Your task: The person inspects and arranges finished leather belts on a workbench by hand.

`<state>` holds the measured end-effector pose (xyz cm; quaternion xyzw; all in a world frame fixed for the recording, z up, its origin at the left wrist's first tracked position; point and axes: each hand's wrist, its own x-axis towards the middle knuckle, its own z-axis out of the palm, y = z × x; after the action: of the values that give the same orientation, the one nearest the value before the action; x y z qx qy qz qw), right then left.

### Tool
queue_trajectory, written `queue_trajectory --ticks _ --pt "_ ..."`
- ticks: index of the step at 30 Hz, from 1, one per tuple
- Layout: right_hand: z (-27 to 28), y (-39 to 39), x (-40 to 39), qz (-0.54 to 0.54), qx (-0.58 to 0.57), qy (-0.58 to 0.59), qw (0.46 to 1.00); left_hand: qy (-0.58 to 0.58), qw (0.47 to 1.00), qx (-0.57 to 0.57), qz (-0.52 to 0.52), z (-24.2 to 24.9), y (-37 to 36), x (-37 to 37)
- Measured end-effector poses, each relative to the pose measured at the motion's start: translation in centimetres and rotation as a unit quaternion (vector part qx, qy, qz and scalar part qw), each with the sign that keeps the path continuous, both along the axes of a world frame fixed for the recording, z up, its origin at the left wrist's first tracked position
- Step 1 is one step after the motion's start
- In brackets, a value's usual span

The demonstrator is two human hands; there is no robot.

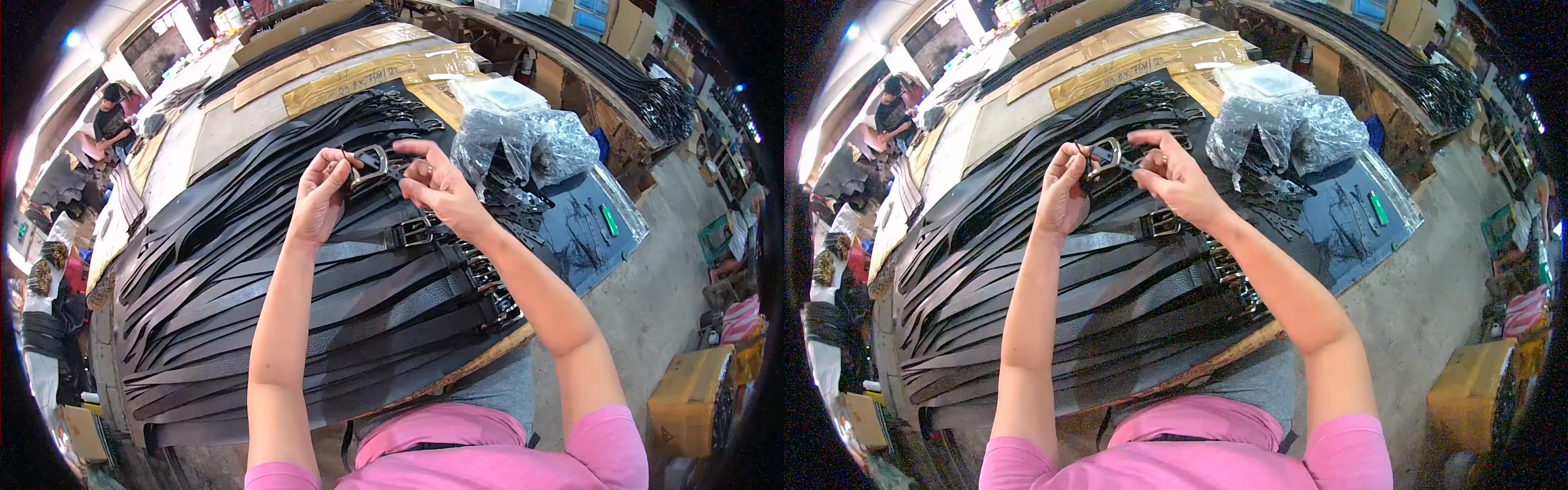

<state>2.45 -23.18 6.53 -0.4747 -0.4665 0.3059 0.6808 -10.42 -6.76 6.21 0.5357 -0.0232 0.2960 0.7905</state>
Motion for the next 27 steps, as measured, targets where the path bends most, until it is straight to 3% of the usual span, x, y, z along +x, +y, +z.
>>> queue_trajectory --ticks 2,6,16,27 --pt "0.9 0.2 -0.8 0.011 0.059 -0.010 0.998 0.004 1.000 0.005 -0.018 -0.1 -0.3 -0.2" --pt "2.0 0.9 -1.9 0.036 0.069 -0.038 0.996 0.024 0.998 0.021 -0.044 0.0 -0.9 -0.6" --pt "2.4 -0.1 -0.9 0.071 0.036 -0.083 0.993 0.081 0.992 0.049 -0.083 0.1 -1.8 -1.1" --pt "2.1 -1.7 -1.0 0.143 0.009 0.014 0.990 0.066 0.985 0.061 -0.146 -0.7 -2.0 -1.0"
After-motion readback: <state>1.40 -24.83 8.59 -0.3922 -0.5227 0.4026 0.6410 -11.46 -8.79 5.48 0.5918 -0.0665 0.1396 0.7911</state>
